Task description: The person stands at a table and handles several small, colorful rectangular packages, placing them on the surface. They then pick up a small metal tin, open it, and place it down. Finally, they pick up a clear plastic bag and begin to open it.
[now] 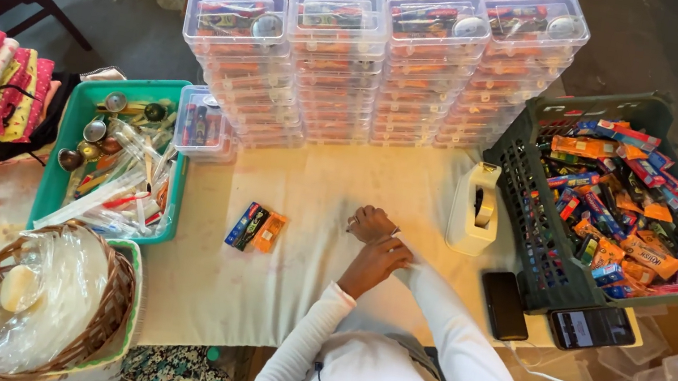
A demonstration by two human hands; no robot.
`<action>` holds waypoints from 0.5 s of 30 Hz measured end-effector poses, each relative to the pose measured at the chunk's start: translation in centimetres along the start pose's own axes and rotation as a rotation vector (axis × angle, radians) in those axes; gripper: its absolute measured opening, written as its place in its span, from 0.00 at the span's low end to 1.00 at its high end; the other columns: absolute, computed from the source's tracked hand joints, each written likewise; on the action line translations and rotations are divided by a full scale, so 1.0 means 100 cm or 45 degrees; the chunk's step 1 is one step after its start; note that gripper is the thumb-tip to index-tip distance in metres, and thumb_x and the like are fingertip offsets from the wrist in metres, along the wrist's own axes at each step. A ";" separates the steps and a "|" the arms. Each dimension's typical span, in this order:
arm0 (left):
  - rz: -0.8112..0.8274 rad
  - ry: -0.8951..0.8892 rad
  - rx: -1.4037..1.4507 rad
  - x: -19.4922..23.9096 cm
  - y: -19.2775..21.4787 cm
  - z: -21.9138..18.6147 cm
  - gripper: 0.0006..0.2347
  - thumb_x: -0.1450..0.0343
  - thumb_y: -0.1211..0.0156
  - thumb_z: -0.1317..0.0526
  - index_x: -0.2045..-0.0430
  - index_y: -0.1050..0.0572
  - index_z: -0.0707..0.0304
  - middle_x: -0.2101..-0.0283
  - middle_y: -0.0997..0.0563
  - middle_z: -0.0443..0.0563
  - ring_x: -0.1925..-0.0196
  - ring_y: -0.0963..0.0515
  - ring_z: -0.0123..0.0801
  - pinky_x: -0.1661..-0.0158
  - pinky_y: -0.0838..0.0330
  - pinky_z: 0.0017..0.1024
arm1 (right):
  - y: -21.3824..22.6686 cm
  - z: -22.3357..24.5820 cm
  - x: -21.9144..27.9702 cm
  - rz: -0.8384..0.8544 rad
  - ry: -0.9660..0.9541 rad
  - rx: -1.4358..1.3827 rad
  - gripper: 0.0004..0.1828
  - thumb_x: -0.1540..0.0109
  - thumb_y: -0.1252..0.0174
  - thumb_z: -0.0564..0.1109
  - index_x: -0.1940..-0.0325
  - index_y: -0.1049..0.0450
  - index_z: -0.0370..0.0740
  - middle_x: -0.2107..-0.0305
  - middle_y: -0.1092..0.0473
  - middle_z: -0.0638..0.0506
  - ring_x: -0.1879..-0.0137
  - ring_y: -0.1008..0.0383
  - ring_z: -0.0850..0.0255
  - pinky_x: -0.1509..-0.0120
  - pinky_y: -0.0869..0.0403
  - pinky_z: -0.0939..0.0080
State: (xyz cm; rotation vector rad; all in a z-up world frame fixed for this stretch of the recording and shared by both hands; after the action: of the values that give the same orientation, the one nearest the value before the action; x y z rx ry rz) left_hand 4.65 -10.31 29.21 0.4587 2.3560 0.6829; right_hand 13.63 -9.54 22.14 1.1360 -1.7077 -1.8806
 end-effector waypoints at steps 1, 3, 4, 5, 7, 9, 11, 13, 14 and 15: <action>0.000 -0.003 -0.002 0.002 -0.002 0.004 0.07 0.31 0.35 0.65 0.62 0.21 0.60 0.56 0.21 0.50 0.46 0.24 0.48 0.45 0.31 0.44 | -0.004 -0.003 0.001 0.034 0.023 0.046 0.13 0.40 0.40 0.56 0.60 0.21 0.48 0.66 0.24 0.50 0.61 0.23 0.50 0.68 0.23 0.51; 0.168 0.036 -0.090 0.012 -0.018 0.016 0.03 0.29 0.37 0.64 0.64 0.21 0.58 0.58 0.20 0.47 0.48 0.22 0.42 0.49 0.29 0.41 | -0.013 -0.003 0.004 0.104 0.069 0.129 0.14 0.39 0.40 0.57 0.61 0.21 0.48 0.68 0.24 0.50 0.62 0.23 0.50 0.69 0.23 0.50; 0.166 0.035 -0.094 0.017 -0.019 0.022 0.03 0.29 0.37 0.64 0.64 0.21 0.58 0.58 0.20 0.47 0.48 0.22 0.42 0.49 0.29 0.41 | -0.040 -0.013 0.031 0.137 0.095 0.175 0.14 0.39 0.40 0.58 0.62 0.21 0.48 0.68 0.24 0.49 0.62 0.24 0.50 0.70 0.23 0.50; 0.234 0.042 -0.082 0.022 -0.025 0.030 0.04 0.29 0.37 0.64 0.64 0.21 0.59 0.58 0.20 0.47 0.50 0.22 0.43 0.50 0.29 0.40 | -0.064 -0.019 0.040 0.170 0.120 0.220 0.14 0.39 0.40 0.58 0.62 0.21 0.48 0.69 0.25 0.49 0.63 0.24 0.50 0.70 0.23 0.50; 0.304 0.046 -0.065 0.029 -0.033 0.035 0.04 0.29 0.37 0.64 0.64 0.21 0.59 0.59 0.20 0.48 0.51 0.22 0.43 0.51 0.28 0.40 | -0.089 -0.037 0.016 0.208 0.141 0.267 0.15 0.39 0.41 0.59 0.63 0.21 0.48 0.70 0.25 0.49 0.63 0.24 0.50 0.71 0.23 0.50; 0.285 0.196 0.106 0.033 -0.033 0.041 0.05 0.29 0.36 0.65 0.62 0.22 0.61 0.58 0.20 0.49 0.55 0.21 0.43 0.54 0.25 0.38 | -0.068 -0.075 0.020 -0.021 -0.451 -0.112 0.12 0.36 0.41 0.56 0.61 0.21 0.49 0.68 0.25 0.49 0.63 0.24 0.49 0.65 0.24 0.48; 0.203 0.281 0.197 0.022 -0.008 0.025 0.06 0.30 0.36 0.66 0.61 0.23 0.61 0.57 0.21 0.49 0.56 0.20 0.41 0.56 0.25 0.37 | -0.065 -0.089 0.027 -0.200 -0.690 -0.278 0.13 0.36 0.40 0.58 0.61 0.21 0.48 0.68 0.25 0.49 0.64 0.24 0.47 0.64 0.25 0.47; 0.123 0.366 0.288 0.014 0.015 0.011 0.08 0.30 0.36 0.67 0.60 0.24 0.61 0.55 0.21 0.50 0.57 0.19 0.39 0.57 0.25 0.35 | -0.062 -0.107 0.044 -0.383 -0.930 -0.444 0.15 0.35 0.40 0.59 0.60 0.21 0.47 0.68 0.25 0.48 0.64 0.24 0.46 0.63 0.25 0.47; 0.029 0.406 0.351 0.012 0.030 0.006 0.09 0.31 0.34 0.67 0.59 0.25 0.61 0.55 0.21 0.50 0.57 0.20 0.38 0.57 0.25 0.35 | -0.061 -0.100 0.039 -0.317 -0.780 -0.332 0.14 0.37 0.40 0.59 0.61 0.21 0.48 0.69 0.25 0.48 0.65 0.24 0.47 0.65 0.26 0.48; -0.065 0.445 0.414 0.011 0.045 0.001 0.11 0.32 0.33 0.67 0.58 0.25 0.61 0.55 0.21 0.50 0.58 0.21 0.38 0.58 0.26 0.35 | -0.061 -0.092 0.035 -0.251 -0.629 -0.221 0.14 0.38 0.39 0.59 0.63 0.21 0.49 0.70 0.26 0.48 0.65 0.25 0.48 0.67 0.26 0.49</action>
State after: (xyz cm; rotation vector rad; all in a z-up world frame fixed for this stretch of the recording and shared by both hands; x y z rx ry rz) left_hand 4.56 -6.11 31.26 0.4432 2.8175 0.3777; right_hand 19.85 -16.89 15.70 0.8428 -1.6649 -2.5419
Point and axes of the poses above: each hand's wrist, its own x-axis away from the middle knuckle, its own y-axis out of the back of the hand, z = x × y, the point moved 9 cm from there along -x, towards the middle knuckle
